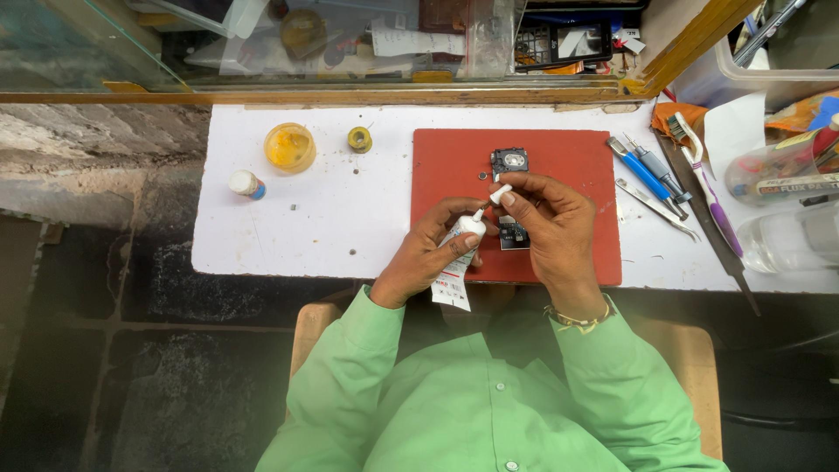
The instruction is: The person uses a soldering iron to work on a small electronic component on a circuit board, then places a black plastic frame over the component. They later apply a white paste from a tube onto the board.
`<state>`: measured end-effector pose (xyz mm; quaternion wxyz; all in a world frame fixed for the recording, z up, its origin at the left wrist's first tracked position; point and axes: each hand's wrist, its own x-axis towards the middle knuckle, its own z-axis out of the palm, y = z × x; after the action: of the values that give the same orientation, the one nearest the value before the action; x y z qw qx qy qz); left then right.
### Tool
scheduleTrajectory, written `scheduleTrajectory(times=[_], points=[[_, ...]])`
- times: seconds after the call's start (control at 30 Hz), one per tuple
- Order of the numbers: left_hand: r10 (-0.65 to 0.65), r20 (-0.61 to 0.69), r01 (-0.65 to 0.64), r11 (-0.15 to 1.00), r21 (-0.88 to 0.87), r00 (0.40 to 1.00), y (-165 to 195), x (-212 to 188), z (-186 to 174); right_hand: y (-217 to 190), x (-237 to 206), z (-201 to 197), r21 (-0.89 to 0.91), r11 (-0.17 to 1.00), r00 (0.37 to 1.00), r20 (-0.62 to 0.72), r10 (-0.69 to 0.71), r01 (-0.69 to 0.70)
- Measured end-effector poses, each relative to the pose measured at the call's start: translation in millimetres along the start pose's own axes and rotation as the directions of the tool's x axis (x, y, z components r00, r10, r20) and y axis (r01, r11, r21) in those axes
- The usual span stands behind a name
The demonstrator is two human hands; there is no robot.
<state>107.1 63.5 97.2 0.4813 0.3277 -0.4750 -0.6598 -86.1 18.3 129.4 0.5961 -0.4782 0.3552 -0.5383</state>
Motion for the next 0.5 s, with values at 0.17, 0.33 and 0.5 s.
scheduleTrajectory(times=[0.17, 0.33, 0.5], points=[[-0.011, 0.006, 0.011, 1.000, -0.022, 1.000, -0.6, 1.8, -0.6, -1.0, 1.4, -0.2, -0.069, 0.997, 1.000, 0.001, -0.021, 0.021], [-0.006, 0.004, 0.006, 1.000, -0.012, 1.000, -1.4, 2.0, 0.2, -1.4, 4.3, 1.8, -0.141, 0.990, 1.000, -0.023, -0.014, 0.010], [0.001, 0.010, -0.001, 1.000, -0.006, 1.000, -2.3, 1.8, 0.3, -2.1, 6.1, 4.2, -0.221, 0.975, 0.999, -0.034, -0.032, 0.024]])
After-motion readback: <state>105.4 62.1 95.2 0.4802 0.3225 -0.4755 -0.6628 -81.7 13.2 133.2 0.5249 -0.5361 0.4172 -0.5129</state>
